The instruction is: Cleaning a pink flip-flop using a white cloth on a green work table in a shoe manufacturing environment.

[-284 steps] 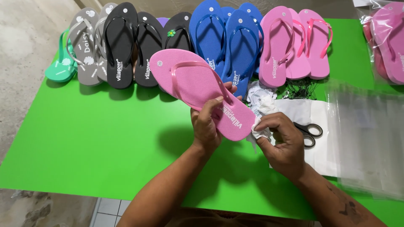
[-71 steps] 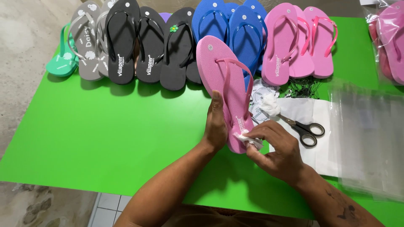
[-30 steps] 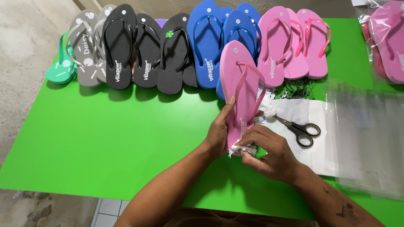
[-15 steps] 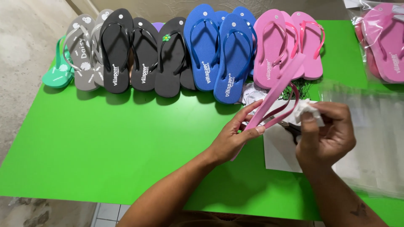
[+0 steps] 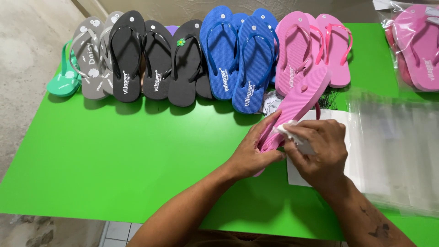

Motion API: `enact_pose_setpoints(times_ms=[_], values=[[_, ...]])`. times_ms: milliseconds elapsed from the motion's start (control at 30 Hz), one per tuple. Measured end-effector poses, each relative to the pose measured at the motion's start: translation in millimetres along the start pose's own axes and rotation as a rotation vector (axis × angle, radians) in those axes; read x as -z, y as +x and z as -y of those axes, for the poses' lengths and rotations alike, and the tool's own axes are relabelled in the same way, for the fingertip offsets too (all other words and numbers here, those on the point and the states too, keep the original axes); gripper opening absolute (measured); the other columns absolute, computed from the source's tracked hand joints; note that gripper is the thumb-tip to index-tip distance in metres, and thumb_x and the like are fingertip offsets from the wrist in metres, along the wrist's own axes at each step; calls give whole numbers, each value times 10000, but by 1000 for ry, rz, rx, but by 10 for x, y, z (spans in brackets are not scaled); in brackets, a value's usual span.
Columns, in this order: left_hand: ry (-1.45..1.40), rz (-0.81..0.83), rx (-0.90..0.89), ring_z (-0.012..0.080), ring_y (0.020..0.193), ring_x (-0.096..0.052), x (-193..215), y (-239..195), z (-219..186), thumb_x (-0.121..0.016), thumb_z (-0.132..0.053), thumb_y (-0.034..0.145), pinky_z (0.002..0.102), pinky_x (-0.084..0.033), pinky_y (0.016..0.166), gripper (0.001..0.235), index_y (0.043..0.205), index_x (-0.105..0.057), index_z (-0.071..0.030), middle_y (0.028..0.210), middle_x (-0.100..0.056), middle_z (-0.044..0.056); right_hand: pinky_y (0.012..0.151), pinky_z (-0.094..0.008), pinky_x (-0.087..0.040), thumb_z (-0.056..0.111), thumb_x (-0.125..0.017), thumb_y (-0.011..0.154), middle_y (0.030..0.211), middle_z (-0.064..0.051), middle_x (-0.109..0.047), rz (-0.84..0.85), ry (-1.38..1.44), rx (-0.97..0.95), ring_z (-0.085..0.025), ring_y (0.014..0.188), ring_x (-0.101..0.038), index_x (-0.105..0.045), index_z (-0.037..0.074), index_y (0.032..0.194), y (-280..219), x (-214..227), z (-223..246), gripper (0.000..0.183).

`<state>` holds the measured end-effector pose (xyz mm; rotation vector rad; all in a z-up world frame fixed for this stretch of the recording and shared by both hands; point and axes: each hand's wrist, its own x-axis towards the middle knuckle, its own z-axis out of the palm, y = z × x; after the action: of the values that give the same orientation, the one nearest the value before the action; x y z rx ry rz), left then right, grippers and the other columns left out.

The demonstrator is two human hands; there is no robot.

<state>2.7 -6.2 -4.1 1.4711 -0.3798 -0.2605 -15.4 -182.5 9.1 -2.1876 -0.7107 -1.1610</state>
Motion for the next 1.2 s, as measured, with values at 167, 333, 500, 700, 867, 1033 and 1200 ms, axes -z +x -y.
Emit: enact_pose_setpoints(times_ms=[167,333,500,700,867,1033,1200], values=[[-52,-1,-41,285,1140,-532,9,41,136,-736,-42,725,437,-530,943,958,1600,-411,-259,1305,-537,259,804,-380,-500,121,-857,866,910,-88,-706,-51,83,49,-250,808,-640,-809,56,995,-14,1,18,152],[-268,20,-105,235,1062,-573,124,127,308,-677,13,712,382,-543,958,1028,1647,-315,-212,1381,-576,175,756,-378,-516,-6,-840,856,937,-116,-678,-208,73,25,-236,775,-583,-788,-7,1007,-134,41,-123,159],[-448,-64,-73,375,1091,-639,200,135,216,-756,-170,719,552,-540,991,956,1568,-328,-66,1370,-549,276,741,-390,-544,-10,-795,888,929,-121,-653,-174,134,-60,-259,809,-629,-764,-14,1016,-104,-43,-132,132],[-432,-476,37,202,714,-727,133,178,-12,-829,-259,852,388,-614,661,419,1130,-631,-15,856,-718,116,742,-424,-560,5,-752,919,926,-139,-662,-54,142,-60,-323,851,-672,-744,-18,1042,-69,-62,-84,126],[-256,-602,-73,149,735,-665,277,176,103,-813,-254,898,348,-549,697,338,1047,-594,-46,826,-688,102,720,-444,-573,-2,-738,931,919,-162,-650,-21,179,-86,-346,842,-676,-739,-31,1058,-65,-54,-127,130],[-113,-613,-163,99,720,-661,379,171,-7,-689,-336,999,321,-586,744,278,1042,-580,-84,787,-685,54,715,-407,-568,2,-741,937,952,-117,-655,-10,177,-100,-312,860,-676,-755,5,1088,-101,-72,-202,152],[64,-634,-59,105,542,-597,429,-16,-131,-726,-301,971,259,-498,508,400,1226,-528,-66,633,-617,56,699,-418,-571,-9,-728,922,929,-127,-656,-7,211,-108,-323,859,-677,-758,5,1072,-135,-107,-246,154]])
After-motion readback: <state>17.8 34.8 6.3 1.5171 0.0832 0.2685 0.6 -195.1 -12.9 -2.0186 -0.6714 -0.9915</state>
